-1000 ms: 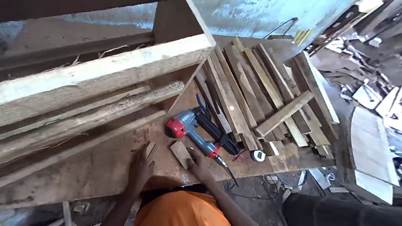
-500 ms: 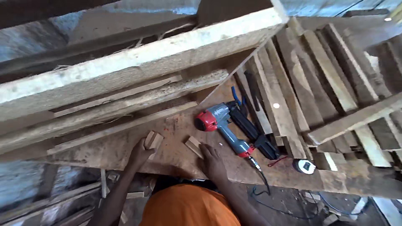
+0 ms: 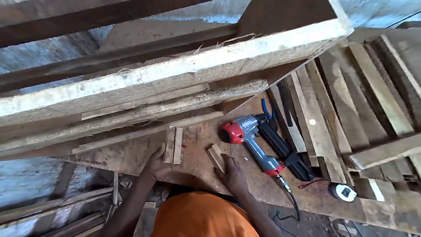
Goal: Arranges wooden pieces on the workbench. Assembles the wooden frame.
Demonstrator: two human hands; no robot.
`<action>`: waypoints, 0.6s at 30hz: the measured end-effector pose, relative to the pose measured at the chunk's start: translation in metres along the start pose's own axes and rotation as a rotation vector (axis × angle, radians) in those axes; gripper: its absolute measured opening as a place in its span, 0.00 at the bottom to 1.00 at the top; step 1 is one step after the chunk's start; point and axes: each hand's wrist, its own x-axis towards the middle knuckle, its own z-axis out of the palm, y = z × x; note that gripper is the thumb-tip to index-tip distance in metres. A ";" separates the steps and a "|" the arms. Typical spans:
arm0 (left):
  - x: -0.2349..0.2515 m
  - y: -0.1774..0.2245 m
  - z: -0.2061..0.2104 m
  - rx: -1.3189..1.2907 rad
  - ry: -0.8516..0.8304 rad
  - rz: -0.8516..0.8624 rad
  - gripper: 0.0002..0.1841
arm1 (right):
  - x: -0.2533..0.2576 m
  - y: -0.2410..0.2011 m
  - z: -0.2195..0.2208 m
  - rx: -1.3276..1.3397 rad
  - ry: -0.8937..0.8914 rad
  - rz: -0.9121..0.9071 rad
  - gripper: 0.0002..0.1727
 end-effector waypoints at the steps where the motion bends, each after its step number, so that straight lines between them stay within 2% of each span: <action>1: 0.002 -0.002 0.000 -0.017 -0.025 -0.003 0.43 | 0.000 0.001 -0.003 0.027 -0.011 0.009 0.39; 3: 0.003 -0.005 0.000 -0.014 -0.023 0.011 0.40 | 0.001 0.004 -0.007 0.082 -0.021 0.032 0.38; 5: 0.002 -0.006 0.011 0.044 0.119 0.061 0.31 | 0.003 0.007 -0.009 0.158 -0.032 0.055 0.38; 7: 0.001 -0.004 0.021 0.097 0.191 0.095 0.27 | 0.004 0.008 -0.011 0.201 -0.033 0.067 0.38; 14: 0.005 0.002 0.016 0.122 0.113 0.049 0.31 | 0.008 0.004 -0.017 0.252 -0.041 0.126 0.37; 18: 0.002 0.000 0.011 0.153 0.243 0.051 0.32 | 0.009 0.003 -0.018 0.239 -0.041 0.127 0.37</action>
